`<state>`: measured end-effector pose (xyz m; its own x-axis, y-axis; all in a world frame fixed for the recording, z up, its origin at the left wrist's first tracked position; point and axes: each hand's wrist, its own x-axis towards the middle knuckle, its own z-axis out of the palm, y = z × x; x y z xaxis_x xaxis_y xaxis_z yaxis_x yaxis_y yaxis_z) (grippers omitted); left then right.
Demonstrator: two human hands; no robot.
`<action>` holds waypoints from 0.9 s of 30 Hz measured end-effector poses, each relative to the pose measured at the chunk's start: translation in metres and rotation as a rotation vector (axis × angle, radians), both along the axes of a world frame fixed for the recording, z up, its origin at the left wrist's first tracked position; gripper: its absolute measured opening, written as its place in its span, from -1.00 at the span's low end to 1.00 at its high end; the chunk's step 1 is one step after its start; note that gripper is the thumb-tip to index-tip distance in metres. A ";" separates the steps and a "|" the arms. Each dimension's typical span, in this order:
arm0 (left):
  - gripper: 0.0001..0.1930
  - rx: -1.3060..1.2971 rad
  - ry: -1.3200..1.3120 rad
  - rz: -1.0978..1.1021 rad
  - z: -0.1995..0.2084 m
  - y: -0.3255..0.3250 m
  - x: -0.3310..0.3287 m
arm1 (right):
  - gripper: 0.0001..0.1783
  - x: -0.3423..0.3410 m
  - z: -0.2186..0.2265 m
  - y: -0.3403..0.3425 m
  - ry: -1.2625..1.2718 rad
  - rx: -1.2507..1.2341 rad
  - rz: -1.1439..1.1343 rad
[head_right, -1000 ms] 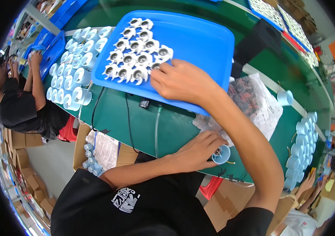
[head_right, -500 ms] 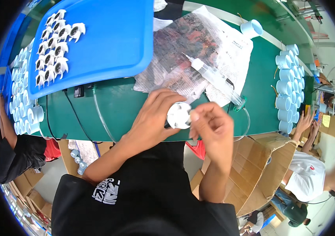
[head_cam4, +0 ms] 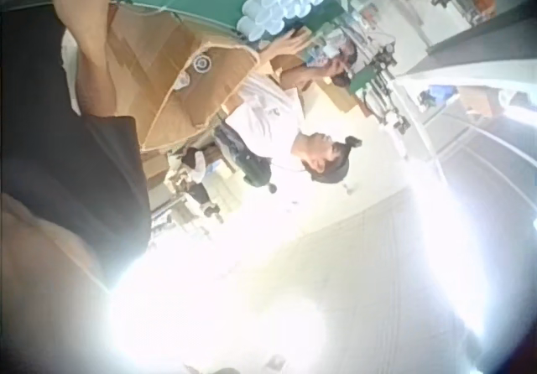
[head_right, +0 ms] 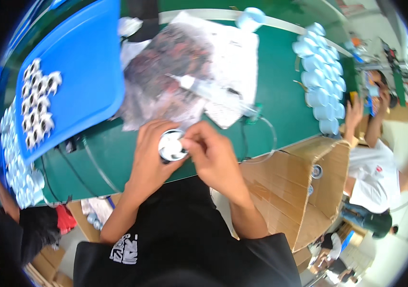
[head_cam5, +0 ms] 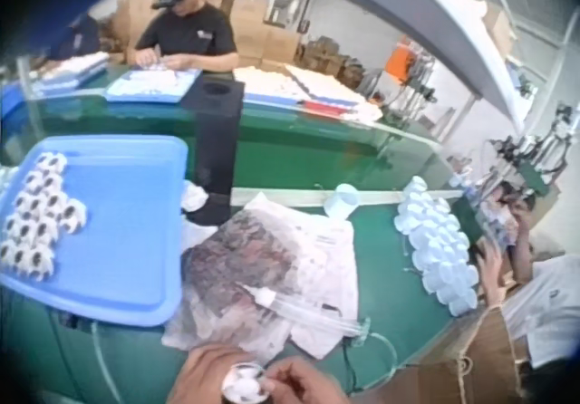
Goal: Assembling small fan-like white components and applying fluid with a syringe at an industrial workstation.
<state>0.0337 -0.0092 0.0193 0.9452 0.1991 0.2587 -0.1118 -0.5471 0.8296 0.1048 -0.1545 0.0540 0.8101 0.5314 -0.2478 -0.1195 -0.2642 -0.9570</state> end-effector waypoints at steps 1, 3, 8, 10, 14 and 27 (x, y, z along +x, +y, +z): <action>-0.32 0.017 0.006 0.013 0.000 0.001 -0.002 | -0.92 0.002 0.001 0.002 0.063 0.029 0.015; -0.34 0.012 -0.006 0.016 0.000 -0.001 -0.002 | -0.90 0.000 0.005 0.004 -0.056 -0.070 0.041; -0.39 0.034 0.016 0.030 -0.003 0.003 -0.004 | -0.81 0.002 0.012 0.004 -0.092 0.037 -0.142; -0.40 0.002 -0.014 -0.018 0.002 0.001 -0.001 | -0.92 0.002 0.022 -0.011 -0.226 -0.015 -0.154; -0.34 -0.019 -0.032 -0.047 -0.005 -0.002 0.002 | -0.88 0.001 0.024 -0.011 -0.451 -0.203 0.122; -0.35 -0.044 -0.012 0.072 -0.003 0.010 -0.011 | -0.60 -0.002 -0.005 0.006 -0.813 -0.120 -0.145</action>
<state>0.0225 0.0009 0.0159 0.9250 0.2777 0.2593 -0.0836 -0.5170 0.8519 0.1032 -0.1482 0.0486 0.8191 0.4155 0.3956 0.5559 -0.4046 -0.7261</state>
